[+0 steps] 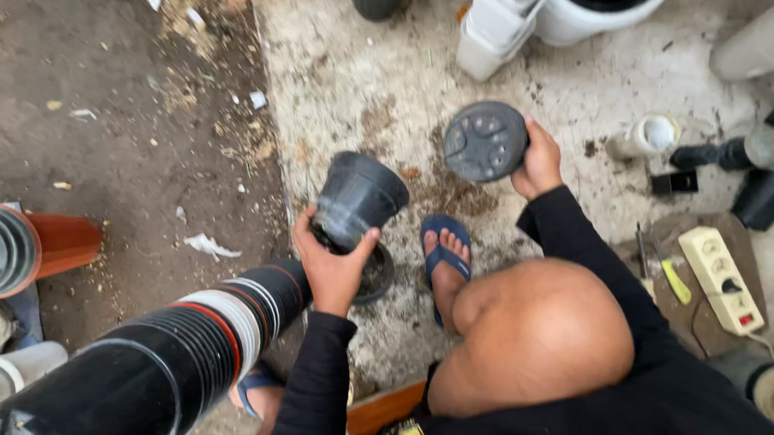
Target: The person sits on the ground and uses a manual hand drill to create holes in the bottom of black plastic pots. They handle several pots, drilling each one individually and then placing them aside.
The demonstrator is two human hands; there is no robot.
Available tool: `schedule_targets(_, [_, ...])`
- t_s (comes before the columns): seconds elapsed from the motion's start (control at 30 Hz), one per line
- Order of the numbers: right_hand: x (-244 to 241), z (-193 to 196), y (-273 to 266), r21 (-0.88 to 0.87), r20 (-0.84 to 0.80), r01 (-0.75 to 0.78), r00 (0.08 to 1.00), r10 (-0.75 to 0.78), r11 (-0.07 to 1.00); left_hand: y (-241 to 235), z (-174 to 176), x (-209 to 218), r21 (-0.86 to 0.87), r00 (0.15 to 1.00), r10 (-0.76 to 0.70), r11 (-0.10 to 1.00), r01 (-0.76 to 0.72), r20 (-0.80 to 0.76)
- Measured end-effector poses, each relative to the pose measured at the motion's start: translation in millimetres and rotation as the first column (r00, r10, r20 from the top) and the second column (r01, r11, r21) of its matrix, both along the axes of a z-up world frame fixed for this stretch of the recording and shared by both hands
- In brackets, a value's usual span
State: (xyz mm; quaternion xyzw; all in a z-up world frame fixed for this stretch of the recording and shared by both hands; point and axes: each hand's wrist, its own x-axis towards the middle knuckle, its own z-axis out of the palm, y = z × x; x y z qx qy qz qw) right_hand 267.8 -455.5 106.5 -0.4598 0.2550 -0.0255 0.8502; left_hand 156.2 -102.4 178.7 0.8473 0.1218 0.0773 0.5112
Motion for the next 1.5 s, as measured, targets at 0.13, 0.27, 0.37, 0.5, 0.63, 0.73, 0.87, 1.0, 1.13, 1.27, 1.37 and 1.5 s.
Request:
schedule_targets(0.13, [12.6, 4.0, -8.0, 0.115, -0.074, -0.096, 0.992, 0.105, 0.989, -1.5, -2.8, 8.0, 0.092, 1.0, -0.014, 0.996, 0.011, 0.025])
schedule_targets(0.27, [13.4, -26.0, -17.1, -0.239, -0.18, -0.041, 0.984, -0.003, 0.97, -1.3, -4.3, 12.8, 0.122, 1.0, -0.026, 0.992, 0.027, -0.011])
schedule_targets(0.37, [24.4, -48.2, -30.2, -0.003, -0.275, 0.105, 0.956, -0.101, 0.995, -7.7, -6.9, 32.9, 0.128, 0.999, -0.049, 0.99, 0.05, -0.014])
schedule_targets(0.5, [10.2, -67.8, -37.6, 0.016, -0.344, 0.114, 0.934, -0.101, 0.993, -11.6, -11.8, 30.8, 0.081, 0.998, -0.052, 0.995, 0.05, 0.027])
schedule_targets(0.63, [50.7, -62.0, -38.2, -0.103, -0.335, 0.105, 0.933, -0.133, 0.989, -17.6, -19.3, 56.5, 0.204, 0.996, -0.074, 0.977, 0.061, 0.057])
schedule_targets(0.73, [17.6, -64.4, -32.7, -0.298, -0.414, 0.04, 0.895, -0.167, 0.954, -24.7, -30.6, 40.1, 0.261, 0.994, -0.102, 0.959, 0.108, -0.037])
schedule_targets(0.87, [35.3, -36.8, -24.2, 0.046, -0.219, 0.19, 0.96, -0.176, 0.981, -39.3, -43.5, 83.9, 0.376, 0.969, -0.241, 0.895, 0.242, -0.051])
schedule_targets(1.0, [16.4, 2.8, -18.2, 0.101, -0.071, 0.127, 0.99, -0.121, 0.987, -48.2, -55.2, 80.6, 0.439, 0.946, -0.31, 0.84, 0.318, -0.092])
schedule_targets(1.13, [16.0, 37.3, -11.6, 0.074, -0.044, 0.101, 0.994, -0.098, 0.992, -52.6, -70.4, 93.8, 0.532, 0.954, -0.298, 0.814, 0.234, 0.036])
schedule_targets(1.27, [11.6, 54.5, -9.3, 0.109, -0.04, 0.123, 0.992, -0.119, 0.986, -61.0, -96.5, 110.6, 0.582, 0.95, -0.304, 0.76, 0.288, -0.073])
schedule_targets(1.37, [10.4, 67.1, -7.2, 0.12, -0.016, 0.132, 0.991, -0.131, 0.984, -61.9, -113.1, 114.3, 0.548, 0.884, -0.349, 0.694, 0.468, -0.312])
schedule_targets(1.5, [12.2, 88.9, -4.0, 0.107, -0.016, 0.114, 0.993, -0.113, 0.988, -59.1, -119.1, 113.5, 0.543, 0.907, -0.282, 0.731, 0.414, -0.313])
